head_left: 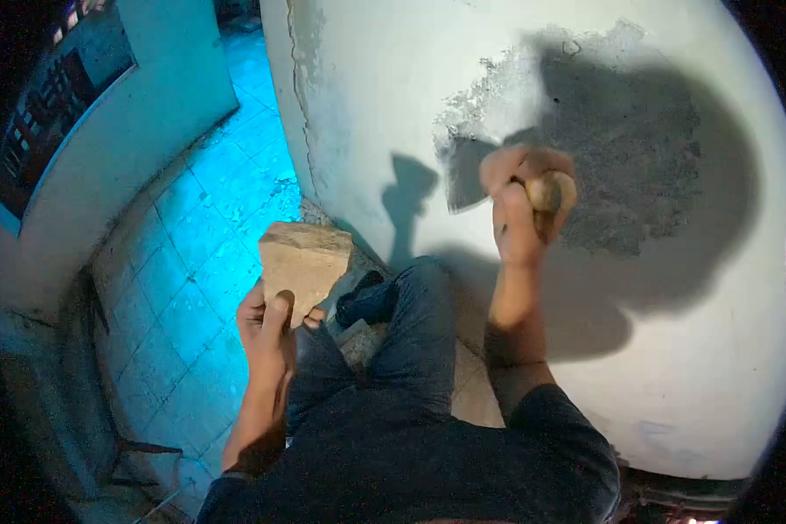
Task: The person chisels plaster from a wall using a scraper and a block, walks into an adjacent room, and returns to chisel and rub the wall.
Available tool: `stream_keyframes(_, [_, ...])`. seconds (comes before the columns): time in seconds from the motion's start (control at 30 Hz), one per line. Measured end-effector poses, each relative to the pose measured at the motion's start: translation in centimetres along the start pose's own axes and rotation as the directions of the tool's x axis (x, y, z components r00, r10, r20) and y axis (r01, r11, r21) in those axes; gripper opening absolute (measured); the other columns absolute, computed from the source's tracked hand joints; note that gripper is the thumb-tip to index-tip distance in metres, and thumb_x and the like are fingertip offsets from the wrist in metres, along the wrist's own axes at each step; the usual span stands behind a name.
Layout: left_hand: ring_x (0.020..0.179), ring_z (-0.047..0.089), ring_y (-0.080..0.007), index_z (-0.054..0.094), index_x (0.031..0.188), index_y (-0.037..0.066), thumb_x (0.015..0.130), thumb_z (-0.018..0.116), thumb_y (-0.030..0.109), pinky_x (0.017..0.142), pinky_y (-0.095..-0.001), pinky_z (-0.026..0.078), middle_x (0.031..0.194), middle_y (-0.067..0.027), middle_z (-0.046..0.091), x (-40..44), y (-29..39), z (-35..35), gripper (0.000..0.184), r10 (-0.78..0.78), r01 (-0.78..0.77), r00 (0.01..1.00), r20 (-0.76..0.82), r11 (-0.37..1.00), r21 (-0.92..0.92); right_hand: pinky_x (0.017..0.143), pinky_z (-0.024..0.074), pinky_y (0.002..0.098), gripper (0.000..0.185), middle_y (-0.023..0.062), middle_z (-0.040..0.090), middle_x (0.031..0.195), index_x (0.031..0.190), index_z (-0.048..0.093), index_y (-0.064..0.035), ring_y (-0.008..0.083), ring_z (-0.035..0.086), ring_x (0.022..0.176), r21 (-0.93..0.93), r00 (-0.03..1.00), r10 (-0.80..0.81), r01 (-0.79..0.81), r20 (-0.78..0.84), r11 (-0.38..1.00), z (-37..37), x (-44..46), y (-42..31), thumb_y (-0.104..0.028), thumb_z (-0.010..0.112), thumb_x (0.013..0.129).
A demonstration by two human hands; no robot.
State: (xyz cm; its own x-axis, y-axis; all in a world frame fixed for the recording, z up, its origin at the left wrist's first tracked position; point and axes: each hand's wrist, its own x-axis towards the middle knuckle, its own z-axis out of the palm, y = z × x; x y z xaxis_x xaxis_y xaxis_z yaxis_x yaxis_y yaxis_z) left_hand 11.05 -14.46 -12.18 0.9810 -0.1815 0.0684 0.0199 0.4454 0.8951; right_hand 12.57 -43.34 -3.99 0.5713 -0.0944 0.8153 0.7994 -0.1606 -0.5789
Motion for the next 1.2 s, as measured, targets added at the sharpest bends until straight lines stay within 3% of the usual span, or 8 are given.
stream_keyframes(0.07, [0.069, 0.067, -0.023, 0.058, 0.105, -0.005, 0.088, 0.064, 0.033, 0.058, -0.0303, 0.053, 0.089, -0.0156, 0.067, 0.1, 0.3, 0.1, 0.042, 0.091, -0.091, 0.996, -0.008, 0.996, 0.01, 0.061, 0.0445, 0.0259, 0.022, 0.0095, 0.057, 0.085, 0.096, 0.051, -0.0035, 0.0138, 0.052, 0.068, 0.044, 0.961, -0.22, 0.23, -0.17, 0.972, 0.0, 1.3, 1.4, -0.011, 0.065, 0.08])
stream_keyframes(0.2, [0.072, 0.067, -0.0238, 0.055, 0.113, -0.004, 0.086, 0.065, 0.035, 0.061, -0.0311, 0.055, 0.095, -0.0164, 0.066, 0.0, 0.1, -1.1, 0.049, -0.045, 0.06, 0.993, 0.11, 0.99, -0.13, 0.059, 0.0438, 0.0258, 0.017, 0.0092, 0.056, 0.084, 0.092, 0.047, -0.004, 0.0128, 0.05, 0.068, -0.056, 0.911, -0.392, 0.388, -0.126, 0.92, -0.2, 1.4, 5.1, -0.011, 0.062, 0.086])
stream_keyframes(0.43, [0.078, 0.067, -0.0262, 0.048, 0.124, -0.002, 0.09, 0.059, 0.031, 0.06, -0.0308, 0.057, 0.103, -0.0173, 0.064, -0.6, -1.0, -1.0, 0.049, -0.317, 0.345, 0.936, 0.152, 0.913, -0.218, 0.046, 0.0462, 0.0294, 0.022, 0.01, 0.055, 0.067, 0.083, 0.043, -0.005, 0.0162, 0.051, 0.05, -0.306, 0.864, -0.49, 0.439, -0.112, 0.845, -0.6, 0.4, 6.3, -0.016, 0.061, 0.088])
stream_keyframes(0.5, [0.078, 0.067, -0.0263, 0.047, 0.124, -0.002, 0.09, 0.059, 0.032, 0.06, -0.0306, 0.057, 0.104, -0.0176, 0.064, -0.6, -1.1, -0.7, 0.05, -0.335, 0.365, 0.928, 0.162, 0.903, -0.224, 0.045, 0.0472, 0.0303, 0.024, 0.0078, 0.051, 0.058, 0.076, 0.043, -0.0053, 0.0182, 0.051, 0.045, -0.089, 0.815, -0.572, 0.566, -0.092, 0.82, 0.9, 2.5, 4.4, -0.016, 0.061, 0.088])
stream_keyframes(0.57, [0.08, 0.067, -0.0261, 0.047, 0.125, -0.002, 0.091, 0.058, 0.032, 0.062, -0.0315, 0.057, 0.105, -0.0173, 0.064, -0.4, -1.0, -0.3, 0.05, -0.36, 0.397, 0.913, 0.191, 0.891, -0.22, 0.044, 0.0469, 0.031, 0.023, 0.0066, 0.05, 0.056, 0.075, 0.044, -0.0053, 0.0181, 0.05, 0.043, -0.152, 0.788, -0.601, 0.583, -0.13, 0.798, 1.0, 3.3, 6.7, -0.015, 0.061, 0.087])
stream_keyframes(0.93, [0.088, 0.066, -0.0259, 0.047, 0.127, -0.002, 0.093, 0.054, 0.025, 0.068, -0.0332, 0.057, 0.11, -0.0172, 0.062, 1.4, 1.6, 3.7, 0.044, -0.244, 0.287, 0.953, 0.181, 0.917, -0.275, 0.049, 0.0508, 0.0343, 0.023, 0.0076, 0.054, 0.054, 0.07, 0.046, -0.0061, 0.0188, 0.053, 0.046, -0.368, 0.711, -0.674, 0.583, -0.199, 0.724, 2.4, 2.4, 8.2, -0.013, 0.057, 0.088])
stream_keyframes(1.13, [0.087, 0.066, -0.0261, 0.044, 0.126, -0.003, 0.094, 0.053, 0.03, 0.066, -0.0327, 0.056, 0.11, -0.0183, 0.061, 2.7, 3.2, 5.7, 0.047, -0.136, 0.148, 0.978, 0.158, 0.987, -0.066, 0.049, 0.0506, 0.0343, 0.022, 0.0068, 0.051, 0.053, 0.068, 0.045, -0.0058, 0.0185, 0.05, 0.044, -0.338, 0.739, -0.663, 0.597, -0.123, 0.728, 2.5, 1.9, 8.4, -0.009, 0.056, 0.088])
stream_keyframes(1.2, [0.085, 0.066, -0.0248, 0.045, 0.125, -0.003, 0.093, 0.053, 0.031, 0.062, -0.032, 0.054, 0.109, -0.019, 0.061, 2.9, 4.0, 6.4, 0.047, -0.136, 0.192, 0.963, 0.232, 0.952, -0.239, 0.048, 0.0498, 0.033, 0.023, 0.0059, 0.05, 0.052, 0.067, 0.045, -0.0055, 0.0177, 0.048, 0.043, -0.269, 0.746, -0.654, 0.609, -0.123, 0.746, 2.5, 1.9, 8.4, -0.008, 0.055, 0.087])
